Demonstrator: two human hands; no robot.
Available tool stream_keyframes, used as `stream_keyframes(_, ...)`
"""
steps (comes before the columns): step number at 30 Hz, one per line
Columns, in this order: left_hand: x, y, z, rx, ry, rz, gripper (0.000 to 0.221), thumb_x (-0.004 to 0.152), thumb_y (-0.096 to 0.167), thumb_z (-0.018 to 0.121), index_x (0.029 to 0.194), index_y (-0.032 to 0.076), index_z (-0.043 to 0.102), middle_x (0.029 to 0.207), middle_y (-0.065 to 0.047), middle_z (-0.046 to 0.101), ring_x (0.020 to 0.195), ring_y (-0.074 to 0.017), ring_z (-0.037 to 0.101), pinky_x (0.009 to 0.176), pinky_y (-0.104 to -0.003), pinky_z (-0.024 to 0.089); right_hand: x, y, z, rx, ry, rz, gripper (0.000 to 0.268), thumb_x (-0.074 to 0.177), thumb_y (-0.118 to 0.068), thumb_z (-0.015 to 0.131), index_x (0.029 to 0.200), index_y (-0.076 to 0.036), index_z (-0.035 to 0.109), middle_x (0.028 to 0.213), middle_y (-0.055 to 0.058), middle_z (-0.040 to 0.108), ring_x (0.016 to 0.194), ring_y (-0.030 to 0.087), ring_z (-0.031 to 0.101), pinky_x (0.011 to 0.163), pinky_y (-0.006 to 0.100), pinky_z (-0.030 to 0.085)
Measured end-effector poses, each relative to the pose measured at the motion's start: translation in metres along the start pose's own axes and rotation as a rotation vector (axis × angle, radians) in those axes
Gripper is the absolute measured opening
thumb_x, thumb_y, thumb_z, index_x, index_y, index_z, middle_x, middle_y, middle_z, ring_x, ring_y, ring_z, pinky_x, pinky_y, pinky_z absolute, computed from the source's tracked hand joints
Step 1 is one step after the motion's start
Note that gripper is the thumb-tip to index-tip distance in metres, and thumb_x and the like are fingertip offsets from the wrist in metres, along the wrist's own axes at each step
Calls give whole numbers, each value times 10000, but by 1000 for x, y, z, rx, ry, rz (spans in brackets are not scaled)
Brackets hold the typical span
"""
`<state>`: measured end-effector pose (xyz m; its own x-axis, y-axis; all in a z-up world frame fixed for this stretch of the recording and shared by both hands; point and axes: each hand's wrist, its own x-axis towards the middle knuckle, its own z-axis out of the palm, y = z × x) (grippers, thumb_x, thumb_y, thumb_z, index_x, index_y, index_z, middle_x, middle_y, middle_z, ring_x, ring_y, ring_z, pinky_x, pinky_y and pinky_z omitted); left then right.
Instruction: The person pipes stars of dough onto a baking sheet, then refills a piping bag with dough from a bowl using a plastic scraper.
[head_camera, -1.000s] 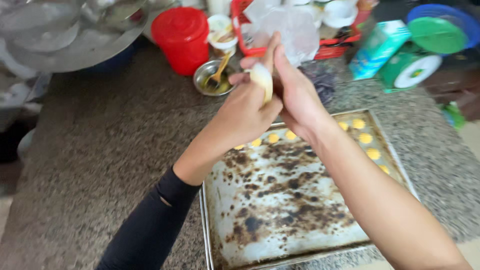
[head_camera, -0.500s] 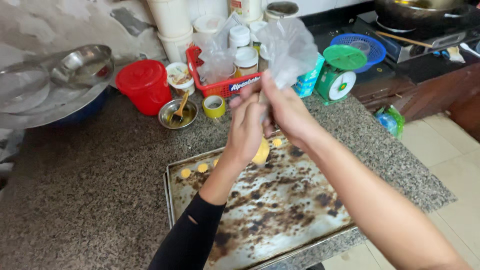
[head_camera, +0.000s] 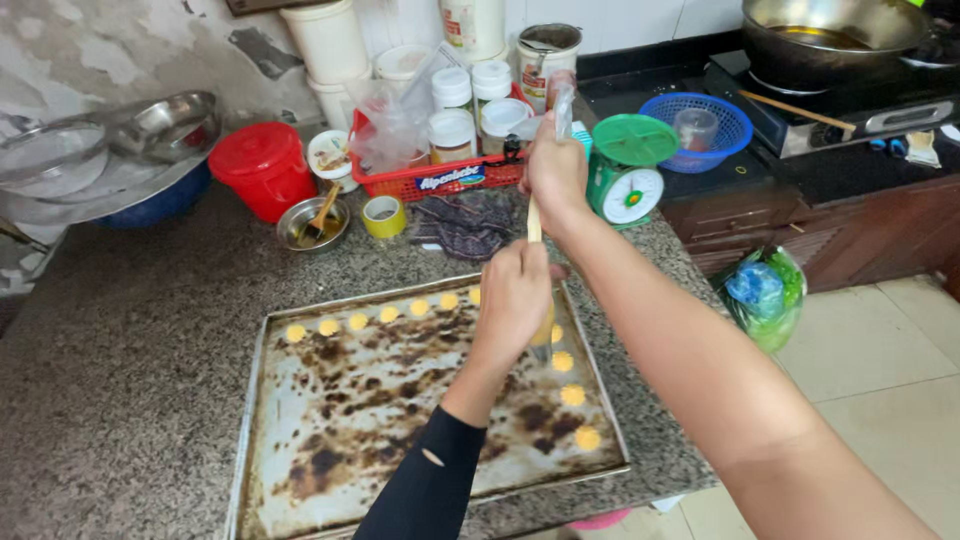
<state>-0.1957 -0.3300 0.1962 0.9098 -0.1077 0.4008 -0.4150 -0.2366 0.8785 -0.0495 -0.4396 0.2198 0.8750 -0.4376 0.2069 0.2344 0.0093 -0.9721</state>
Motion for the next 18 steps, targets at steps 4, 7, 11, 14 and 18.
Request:
stream_keyframes(4, -9, 6, 30, 14, -16, -58, 432, 940, 228, 406, 802, 23, 760, 833, -213, 760, 821, -355, 729, 829, -418, 540, 10, -20, -26, -82, 78, 7, 662, 1023, -554, 450, 555, -89, 509, 443, 14, 468, 348, 157, 498, 352, 352, 395)
stream_keyframes(7, -14, 3, 38, -113, -47, -86, 406, 948, 223, 423, 759, -48, 658, 880, -173, 791, 793, -300, 754, 794, -404, 569, -3, -43, -36, 126, -53, 61, 653, 1005, -603, 465, 586, -103, 473, 462, -5, 424, 357, 143, 430, 350, 341, 380)
stream_keyframes(11, -13, 1, 17, -305, -244, -149, 340, 990, 222, 535, 856, -48, 692, 907, -160, 762, 782, -231, 670, 736, -385, 518, -51, -95, -39, 340, -417, 134, 564, 1003, -603, 532, 679, -153, 427, 529, -52, 323, 434, 102, 398, 395, 339, 462)
stream_keyframes(14, -6, 7, 2, -258, -348, -214, 301, 1006, 208, 591, 923, -34, 749, 759, -151, 718, 660, -196, 648, 634, -354, 500, -94, -124, -26, 199, -572, 204, 342, 948, -438, 637, 804, -148, 526, 593, -64, 359, 507, 80, 412, 493, 332, 519)
stream_keyframes(18, -3, 9, -17, -473, -362, 0, 317, 1075, 244, 513, 1036, -38, 653, 727, -55, 705, 663, -151, 703, 654, -303, 543, -104, -136, -8, 296, -829, 101, 445, 1013, -470, 619, 793, -104, 490, 605, -18, 425, 544, 124, 502, 571, 379, 603)
